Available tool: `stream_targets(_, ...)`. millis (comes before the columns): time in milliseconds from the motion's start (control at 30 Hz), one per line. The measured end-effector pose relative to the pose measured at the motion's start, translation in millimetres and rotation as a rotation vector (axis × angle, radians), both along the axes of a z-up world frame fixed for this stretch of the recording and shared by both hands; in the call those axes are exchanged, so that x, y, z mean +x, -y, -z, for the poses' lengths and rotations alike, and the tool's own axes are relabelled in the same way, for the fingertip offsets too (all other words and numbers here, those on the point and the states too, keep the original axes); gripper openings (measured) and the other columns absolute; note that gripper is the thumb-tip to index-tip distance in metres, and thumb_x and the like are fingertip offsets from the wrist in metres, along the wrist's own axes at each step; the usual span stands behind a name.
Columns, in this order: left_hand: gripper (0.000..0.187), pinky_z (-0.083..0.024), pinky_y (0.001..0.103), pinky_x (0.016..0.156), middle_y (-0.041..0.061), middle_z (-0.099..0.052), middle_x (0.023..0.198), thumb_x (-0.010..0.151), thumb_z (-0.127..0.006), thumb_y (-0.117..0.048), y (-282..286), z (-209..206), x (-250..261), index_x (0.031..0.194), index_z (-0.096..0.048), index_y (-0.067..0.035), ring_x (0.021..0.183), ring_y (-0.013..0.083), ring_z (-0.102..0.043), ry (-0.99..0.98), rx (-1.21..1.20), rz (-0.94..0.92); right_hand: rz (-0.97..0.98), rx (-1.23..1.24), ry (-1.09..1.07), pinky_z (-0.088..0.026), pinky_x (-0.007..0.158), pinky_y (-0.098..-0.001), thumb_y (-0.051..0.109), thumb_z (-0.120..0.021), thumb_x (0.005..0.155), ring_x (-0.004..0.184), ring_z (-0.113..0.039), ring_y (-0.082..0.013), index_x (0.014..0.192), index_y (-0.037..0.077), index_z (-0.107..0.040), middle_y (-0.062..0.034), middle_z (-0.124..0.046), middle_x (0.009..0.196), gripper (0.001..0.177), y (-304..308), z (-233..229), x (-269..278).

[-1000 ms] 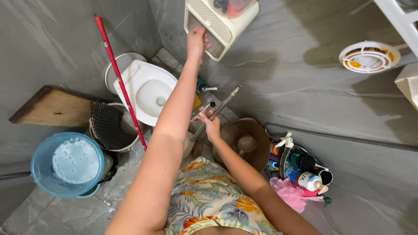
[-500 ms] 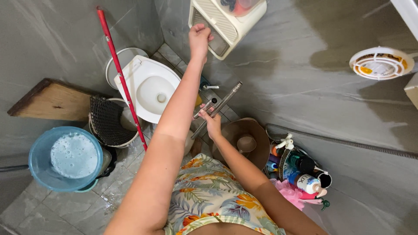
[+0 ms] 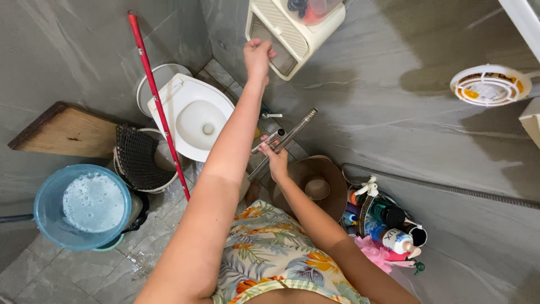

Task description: Cleaning the bathroom floor and components using brushes, soap, and water.

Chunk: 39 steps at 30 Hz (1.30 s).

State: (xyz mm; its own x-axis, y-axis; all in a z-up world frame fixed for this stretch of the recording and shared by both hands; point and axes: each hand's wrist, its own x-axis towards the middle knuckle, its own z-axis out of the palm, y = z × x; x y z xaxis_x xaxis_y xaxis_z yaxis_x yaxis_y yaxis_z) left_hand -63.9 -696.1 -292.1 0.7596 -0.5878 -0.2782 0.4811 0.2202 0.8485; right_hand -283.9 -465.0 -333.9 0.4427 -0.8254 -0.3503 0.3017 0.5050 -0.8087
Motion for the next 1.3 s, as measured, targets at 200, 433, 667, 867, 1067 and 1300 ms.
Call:
stream_targets(200,0.039,-0.056,0.031,0.064,0.012,-0.063,0.088,0.084,-0.064,-0.001,-22,-29,1,0.120,-0.050,0.004,0.070,0.0191,-0.064,-0.042,0.039,0.013,-0.001,-0.005,-0.002,-0.059,0.094,-0.0361,0.010,-0.068,0.098,0.104,-0.069,-0.0180,0.127,-0.001,-0.065,-0.0080,-0.069,0.125,0.031,-4,7,-4)
stream_targets(433,0.054,-0.060,0.034,0.077,0.016,-0.064,0.098,0.081,-0.071,0.001,-5,-18,-1,0.126,-0.042,0.002,0.084,0.0223,-0.066,-0.252,-0.091,0.059,0.004,0.002,-0.036,-0.059,0.093,-0.0354,0.009,-0.069,0.097,0.100,-0.070,-0.0180,0.126,0.000,-0.066,-0.0084,-0.070,0.123,0.030,-6,5,-4)
stream_targets(667,0.060,-0.052,0.031,0.064,0.016,-0.061,0.093,0.080,-0.074,-0.001,0,-23,-8,0.127,-0.038,0.006,0.071,0.0192,-0.061,-0.055,0.024,-0.029,0.011,0.010,-0.044,-0.058,0.089,-0.0339,0.011,-0.069,0.097,0.095,-0.071,-0.0170,0.125,0.001,-0.067,-0.0064,-0.071,0.118,0.030,-3,-5,-9)
stream_targets(867,0.058,-0.056,0.030,0.064,0.014,-0.062,0.093,0.077,-0.074,-0.003,-4,-32,-6,0.123,-0.040,0.003,0.073,0.0185,-0.064,-0.022,0.105,-0.064,0.001,-0.014,-0.101,-0.057,0.087,-0.0316,0.010,-0.071,0.098,0.094,-0.071,-0.0158,0.124,0.000,-0.070,-0.0077,-0.072,0.112,0.028,-6,11,-11)
stream_targets(1067,0.053,-0.055,0.031,0.066,0.013,-0.059,0.092,0.080,-0.071,0.000,-5,-28,-4,0.123,-0.041,0.004,0.073,0.0200,-0.064,-0.005,0.039,-0.057,0.020,0.019,-0.033,-0.058,0.088,-0.0319,0.009,-0.071,0.096,0.093,-0.071,-0.0160,0.122,0.000,-0.068,-0.0061,-0.071,0.116,0.028,-5,-1,-6)
stream_targets(1300,0.040,-0.059,0.033,0.076,0.011,-0.059,0.092,0.082,-0.063,-0.002,-9,-17,3,0.120,-0.049,-0.002,0.076,0.0175,-0.063,-0.313,-0.109,0.004,0.037,0.033,-0.041,-0.059,0.089,-0.0326,0.008,-0.071,0.095,0.094,-0.071,-0.0173,0.124,0.000,-0.067,-0.0072,-0.071,0.117,0.030,-2,2,-6)
